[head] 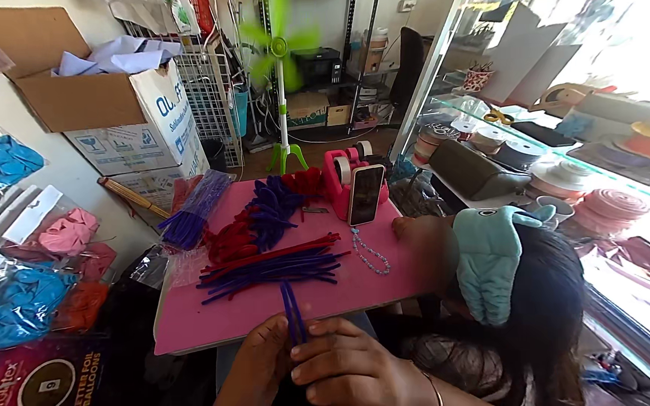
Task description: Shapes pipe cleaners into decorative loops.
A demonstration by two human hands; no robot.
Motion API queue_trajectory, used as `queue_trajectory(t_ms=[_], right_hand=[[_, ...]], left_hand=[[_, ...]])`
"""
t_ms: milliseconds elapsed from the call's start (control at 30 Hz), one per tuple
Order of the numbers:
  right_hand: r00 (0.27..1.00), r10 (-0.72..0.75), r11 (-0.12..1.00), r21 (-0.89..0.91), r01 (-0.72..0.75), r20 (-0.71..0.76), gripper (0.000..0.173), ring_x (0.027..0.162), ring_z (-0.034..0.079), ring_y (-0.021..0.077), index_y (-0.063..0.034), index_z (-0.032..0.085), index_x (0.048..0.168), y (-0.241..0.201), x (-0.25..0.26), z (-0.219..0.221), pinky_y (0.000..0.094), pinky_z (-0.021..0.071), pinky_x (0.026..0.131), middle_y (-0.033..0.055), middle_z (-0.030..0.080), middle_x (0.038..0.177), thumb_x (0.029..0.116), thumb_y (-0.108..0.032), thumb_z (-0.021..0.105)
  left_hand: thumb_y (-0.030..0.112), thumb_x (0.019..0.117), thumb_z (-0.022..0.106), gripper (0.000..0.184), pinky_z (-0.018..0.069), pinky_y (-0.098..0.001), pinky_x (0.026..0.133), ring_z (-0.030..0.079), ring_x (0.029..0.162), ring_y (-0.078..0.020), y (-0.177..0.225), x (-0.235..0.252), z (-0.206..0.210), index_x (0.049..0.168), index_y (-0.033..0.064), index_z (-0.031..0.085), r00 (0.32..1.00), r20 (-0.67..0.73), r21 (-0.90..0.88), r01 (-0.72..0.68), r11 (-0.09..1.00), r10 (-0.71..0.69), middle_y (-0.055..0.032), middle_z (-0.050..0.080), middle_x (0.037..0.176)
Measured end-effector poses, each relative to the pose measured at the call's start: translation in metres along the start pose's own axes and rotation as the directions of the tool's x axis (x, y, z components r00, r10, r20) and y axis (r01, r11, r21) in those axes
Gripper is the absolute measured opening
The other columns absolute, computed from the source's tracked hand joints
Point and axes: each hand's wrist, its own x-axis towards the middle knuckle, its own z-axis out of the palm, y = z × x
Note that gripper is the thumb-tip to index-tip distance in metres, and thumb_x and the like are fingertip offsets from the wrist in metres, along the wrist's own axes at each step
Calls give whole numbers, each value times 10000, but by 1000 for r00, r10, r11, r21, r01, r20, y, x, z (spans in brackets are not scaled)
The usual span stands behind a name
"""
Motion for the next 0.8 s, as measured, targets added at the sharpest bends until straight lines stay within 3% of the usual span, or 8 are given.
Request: queue_trajectory(t_ms=[67,167,233,333,467,600,800], right_hand=[[999,14,994,111,-19,49,85,1205,659,251,-36,660,1063,0,-5,7,415,467,1120,134,727,1159,1022,-43,587],[996,40,969,241,-58,79,82,1180,676,277,-8,665,1024,-1,-8,11,425,492,1099,168,733,1116,1013,-18,584],[994,71,948,305,-92,81,86,1167,683,274,1,666,1008,-2,-9,12,419,498,1094,173,736,1098,1016,-22,584],[979,201,919,345,-192,10,78,1141,691,244,-17,652,1007,-5,-8,12,406,527,1063,142,732,1085,1027,-75,604],[893,430,890,226,-395,-132,61,1221,628,185,-91,683,1016,-2,3,7,348,533,1054,63,694,1176,993,-147,677],[807,555,831,182,-526,-202,64,1167,613,107,-103,726,1002,5,5,8,242,526,990,40,671,1222,960,-150,717],[755,626,777,228,-586,-194,61,1189,614,96,-101,748,984,8,2,9,228,530,996,42,677,1242,941,-143,735]], left_hand=[[201,1080,500,298,620,-292,822,755,905,-158,5,3,-1,1256,61,696,997,-74,-119,-14,993,5,-98,768,1064],[162,1067,523,248,632,-311,793,756,891,-177,10,6,-5,1200,76,714,985,-172,-247,-66,967,24,-97,761,1048],[131,1052,548,217,637,-310,770,757,865,-172,12,5,-3,1162,73,725,970,-237,-243,-104,964,45,-93,763,1019],[70,1028,568,187,632,-273,733,749,803,-134,6,2,4,1103,46,738,937,-300,48,-175,983,181,-72,769,956],[149,995,655,157,601,-214,765,716,811,-51,-5,-1,4,1070,82,774,901,-122,474,-316,822,417,1,766,921],[141,989,650,157,584,-176,772,694,847,-20,-8,-3,3,1061,76,774,891,3,619,-359,699,454,16,746,958],[147,994,644,166,580,-166,766,686,849,-21,-10,-4,1,1065,61,768,874,64,690,-387,611,481,2,734,953]])
